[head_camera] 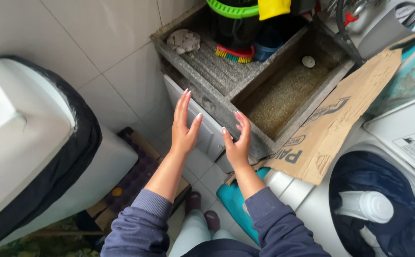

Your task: The person retrieves a laundry detergent bottle from a cabinet, opens it, and pours detergent into the cap. They then pour the detergent into the washing machine drum containing clothes. The person rinses the cap with water from a sink and pours the rinse water into the machine.

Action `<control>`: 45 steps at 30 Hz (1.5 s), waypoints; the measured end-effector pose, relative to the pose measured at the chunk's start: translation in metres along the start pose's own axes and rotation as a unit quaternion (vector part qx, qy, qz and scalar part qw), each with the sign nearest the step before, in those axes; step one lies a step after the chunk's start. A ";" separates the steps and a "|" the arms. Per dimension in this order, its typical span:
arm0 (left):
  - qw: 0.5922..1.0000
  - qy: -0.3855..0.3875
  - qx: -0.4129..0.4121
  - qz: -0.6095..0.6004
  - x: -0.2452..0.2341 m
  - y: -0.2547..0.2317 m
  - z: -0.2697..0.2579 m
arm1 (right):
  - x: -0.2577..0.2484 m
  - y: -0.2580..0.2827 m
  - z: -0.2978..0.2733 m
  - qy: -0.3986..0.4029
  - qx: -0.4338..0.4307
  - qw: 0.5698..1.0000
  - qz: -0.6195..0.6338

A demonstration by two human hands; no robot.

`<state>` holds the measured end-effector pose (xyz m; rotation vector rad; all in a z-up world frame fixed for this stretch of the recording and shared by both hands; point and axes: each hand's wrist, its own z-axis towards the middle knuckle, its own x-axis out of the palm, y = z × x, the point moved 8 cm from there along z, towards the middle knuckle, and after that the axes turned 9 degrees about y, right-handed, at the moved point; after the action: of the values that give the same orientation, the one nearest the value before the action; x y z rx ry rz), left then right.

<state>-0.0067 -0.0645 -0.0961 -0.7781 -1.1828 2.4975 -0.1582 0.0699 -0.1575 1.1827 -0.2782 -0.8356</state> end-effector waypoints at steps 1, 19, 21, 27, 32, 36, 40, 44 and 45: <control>1.000 0.002 0.000 0.002 0.002 0.002 -0.010 | 0.003 0.000 -0.009 -0.002 0.001 1.000 0.002; 0.994 0.088 -0.020 -0.059 0.005 0.086 -0.075 | 0.055 -0.104 -0.098 -0.143 0.071 0.987 -0.033; 0.992 0.101 -0.017 -0.071 0.022 0.100 -0.081 | 0.054 -0.135 -0.111 -0.173 0.089 0.979 -0.057; 0.988 0.114 -0.015 -0.098 0.082 0.150 -0.101 | 0.062 -0.234 -0.142 -0.196 0.147 0.967 -0.072; 0.987 0.114 -0.029 -0.114 0.125 0.181 -0.111 | 0.072 -0.381 -0.174 -0.209 0.358 0.909 0.033; 0.985 0.117 -0.028 -0.120 0.148 0.200 -0.119 | 0.094 -0.410 -0.158 -0.194 0.350 0.896 0.190; 0.984 0.117 -0.032 -0.132 0.162 0.204 -0.125 | 0.098 -0.371 -0.139 -0.209 0.307 0.905 0.207; 0.984 0.107 -0.039 -0.136 0.165 0.208 -0.125 | 0.091 -0.422 -0.150 -0.246 0.259 0.920 0.163; 0.984 0.105 -0.039 -0.136 0.166 0.208 -0.126 | 0.084 -0.409 -0.145 -0.253 0.233 0.931 0.121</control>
<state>-0.0734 -0.0410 -0.3813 -0.8164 -1.2251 2.1050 -0.1890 0.0603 -0.5984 1.3169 -1.0735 -0.8711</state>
